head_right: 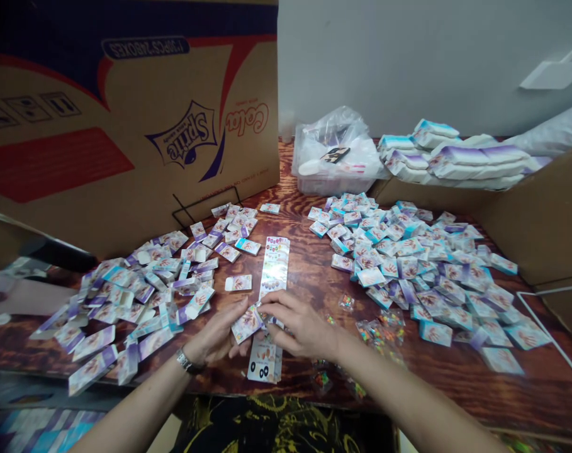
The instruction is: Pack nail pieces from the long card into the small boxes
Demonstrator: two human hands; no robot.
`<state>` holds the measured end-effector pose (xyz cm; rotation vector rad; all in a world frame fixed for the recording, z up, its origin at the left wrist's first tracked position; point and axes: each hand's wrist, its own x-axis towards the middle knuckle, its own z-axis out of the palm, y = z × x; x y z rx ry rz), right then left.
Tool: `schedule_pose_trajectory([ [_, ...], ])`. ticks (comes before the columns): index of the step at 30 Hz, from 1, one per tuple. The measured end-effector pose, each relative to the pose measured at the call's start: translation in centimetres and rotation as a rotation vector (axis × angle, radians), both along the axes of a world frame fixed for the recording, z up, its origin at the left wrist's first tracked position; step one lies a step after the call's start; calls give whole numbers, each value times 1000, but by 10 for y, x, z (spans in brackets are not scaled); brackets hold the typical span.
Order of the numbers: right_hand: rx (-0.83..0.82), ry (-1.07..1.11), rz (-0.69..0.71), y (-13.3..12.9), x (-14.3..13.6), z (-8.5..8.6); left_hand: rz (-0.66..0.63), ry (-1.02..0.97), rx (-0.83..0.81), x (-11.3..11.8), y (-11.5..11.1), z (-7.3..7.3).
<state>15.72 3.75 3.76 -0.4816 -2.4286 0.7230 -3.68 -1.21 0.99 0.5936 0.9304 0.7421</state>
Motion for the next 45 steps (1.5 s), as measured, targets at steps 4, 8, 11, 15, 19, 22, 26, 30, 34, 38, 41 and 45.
schedule_pose_trajectory([
  [4, -301, 21, -215, -5, -6, -1, 17, 270, 185, 4, 0, 7],
  [8, -507, 75, -469, -7, -10, -26, 27, 825, 699, 7, -11, 3],
  [11, -695, 187, -545, -9, -14, -44, -55, 1188, 995, 9, -21, -8],
  [15, -732, 299, -606, -19, -23, -52, -91, 1414, 1089, 13, -24, -19],
  [19, -724, 349, -632, -31, -33, -51, -69, 1412, 1152, 16, -20, -18],
  [22, -699, 303, -624, -36, -35, -45, -58, 1401, 1198, 16, -20, -18],
  [26, -517, 116, -520, -36, -27, -29, -41, 1390, 1208, 14, -22, -23],
  [30, -254, -51, -369, -28, -11, -17, -25, 1321, 1133, 10, -23, -22],
  [34, -207, -56, -294, -19, -5, -14, -16, 1196, 1130, 12, -21, -14],
  [38, -268, 33, -385, -19, -11, -17, 0, 1169, 1202, 17, -21, -10],
  [41, -402, 79, -548, -25, -16, -21, -2, 1184, 1209, 17, -21, -10],
  [45, -587, 167, -597, -34, -19, -22, 6, 1238, 1240, 16, -20, -10],
])
